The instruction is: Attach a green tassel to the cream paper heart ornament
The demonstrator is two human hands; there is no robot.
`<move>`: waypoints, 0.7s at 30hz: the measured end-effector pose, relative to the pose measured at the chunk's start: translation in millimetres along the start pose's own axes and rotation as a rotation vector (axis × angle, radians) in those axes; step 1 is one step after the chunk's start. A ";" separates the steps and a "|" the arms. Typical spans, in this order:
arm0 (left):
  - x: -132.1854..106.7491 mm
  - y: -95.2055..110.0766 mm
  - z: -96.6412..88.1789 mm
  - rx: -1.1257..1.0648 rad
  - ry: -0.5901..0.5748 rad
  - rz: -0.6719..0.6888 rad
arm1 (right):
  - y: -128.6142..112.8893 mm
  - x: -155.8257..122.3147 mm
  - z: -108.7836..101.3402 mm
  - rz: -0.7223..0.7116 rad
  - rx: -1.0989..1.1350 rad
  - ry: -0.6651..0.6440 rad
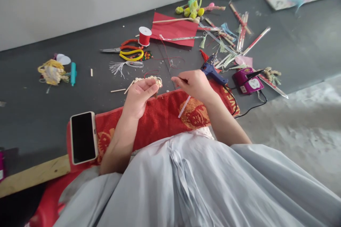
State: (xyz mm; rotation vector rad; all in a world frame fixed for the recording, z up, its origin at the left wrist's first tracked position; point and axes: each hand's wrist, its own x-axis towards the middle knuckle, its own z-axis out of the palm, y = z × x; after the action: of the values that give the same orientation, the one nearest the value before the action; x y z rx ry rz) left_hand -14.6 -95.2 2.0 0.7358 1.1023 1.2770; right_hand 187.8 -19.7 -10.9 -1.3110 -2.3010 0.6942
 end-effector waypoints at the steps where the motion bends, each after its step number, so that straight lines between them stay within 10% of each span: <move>1: -1.7 -0.9 0.8 -0.010 -0.002 -0.010 | -0.3 -0.6 -0.3 -0.010 0.026 0.013; 11: -28.4 -15.9 9.7 -0.079 0.093 -0.191 | -23.3 -5.5 2.2 -0.067 0.570 -0.047; 21: -44.5 -31.9 11.4 -0.073 0.225 -0.164 | -30.8 -0.8 13.8 -0.119 0.607 -0.256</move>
State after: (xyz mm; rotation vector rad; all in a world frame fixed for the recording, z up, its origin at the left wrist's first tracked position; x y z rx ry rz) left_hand 10.5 -142.8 -13.1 0.4445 1.2629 1.2737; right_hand 159.7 -36.9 -3.5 -0.8323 -2.0692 1.4426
